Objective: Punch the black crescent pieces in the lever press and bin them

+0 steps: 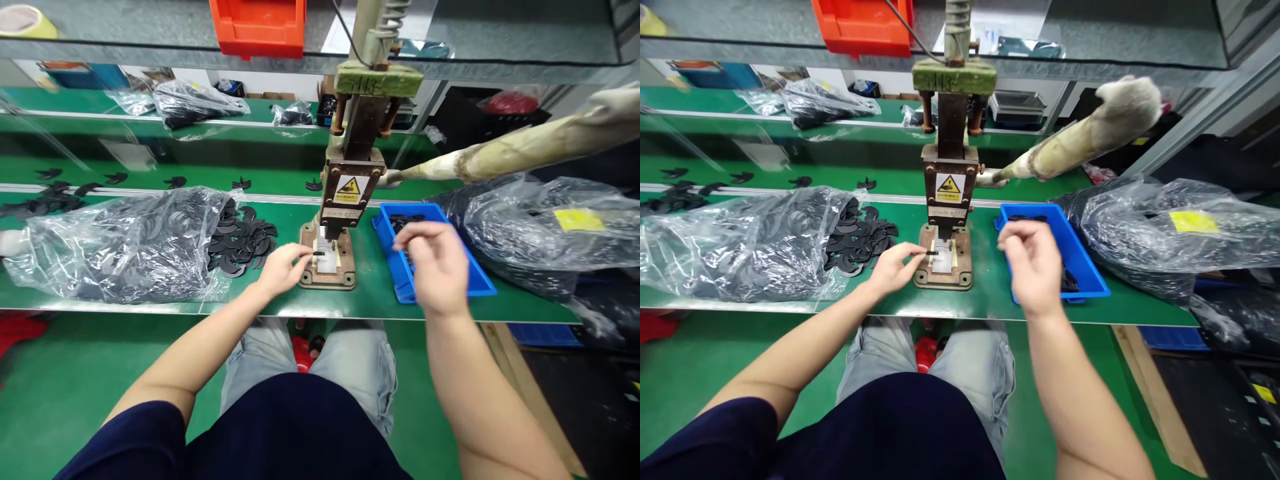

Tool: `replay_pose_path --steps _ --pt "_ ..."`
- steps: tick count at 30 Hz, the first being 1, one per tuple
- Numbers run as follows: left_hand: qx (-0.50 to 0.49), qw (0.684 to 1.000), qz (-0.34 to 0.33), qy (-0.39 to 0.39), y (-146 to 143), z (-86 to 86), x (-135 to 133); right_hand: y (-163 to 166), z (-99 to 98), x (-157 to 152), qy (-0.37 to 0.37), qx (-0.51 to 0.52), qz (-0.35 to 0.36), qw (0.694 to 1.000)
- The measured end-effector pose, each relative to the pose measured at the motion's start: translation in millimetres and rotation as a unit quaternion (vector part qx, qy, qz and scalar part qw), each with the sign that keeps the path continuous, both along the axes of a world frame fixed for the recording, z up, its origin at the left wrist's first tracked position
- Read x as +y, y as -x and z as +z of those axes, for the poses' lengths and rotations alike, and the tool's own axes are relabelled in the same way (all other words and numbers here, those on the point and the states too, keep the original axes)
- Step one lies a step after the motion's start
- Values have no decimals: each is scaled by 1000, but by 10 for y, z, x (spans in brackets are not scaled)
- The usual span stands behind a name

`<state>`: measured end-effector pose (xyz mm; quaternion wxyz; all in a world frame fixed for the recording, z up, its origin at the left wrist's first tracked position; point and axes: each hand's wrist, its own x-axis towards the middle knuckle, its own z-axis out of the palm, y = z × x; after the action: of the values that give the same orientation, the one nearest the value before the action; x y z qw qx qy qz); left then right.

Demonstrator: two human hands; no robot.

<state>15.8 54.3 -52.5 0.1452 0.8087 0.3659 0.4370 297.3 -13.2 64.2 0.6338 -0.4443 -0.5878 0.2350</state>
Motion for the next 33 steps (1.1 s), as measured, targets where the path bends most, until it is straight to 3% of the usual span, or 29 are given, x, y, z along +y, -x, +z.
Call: replay_pose_path --steps 3,6,8,10,13,18,21,26,29,33 --pt "84 996 19 -8 -33 -39 371 -99 756 194 -207 7 54 977" --pt "177 984 -1 -20 -105 -26 529 -2 1229 257 -210 -52 87 972" --pt "219 975 -16 -32 -146 7 541 107 1298 261 -216 -73 88 970" --pt "240 970 -23 -37 -173 43 530 210 1202 237 -255 -49 77 963" --pt "242 969 -35 -28 -186 73 533 298 862 134 -292 -21 51 955" --pt "224 974 -31 -10 -203 66 544 217 127 -82 -310 -113 18 944" --pt "231 972 -33 -4 -222 85 502 133 -175 -115 -312 -147 -15 939" --pt "256 967 3 6 2 171 596 111 -277 -98 -302 -157 -35 940" --pt "279 956 84 30 458 249 922 138 -274 -93 -300 -147 -55 941" --pt "342 902 226 138 1173 367 1516 132 -325 -57 -313 -130 -65 939"
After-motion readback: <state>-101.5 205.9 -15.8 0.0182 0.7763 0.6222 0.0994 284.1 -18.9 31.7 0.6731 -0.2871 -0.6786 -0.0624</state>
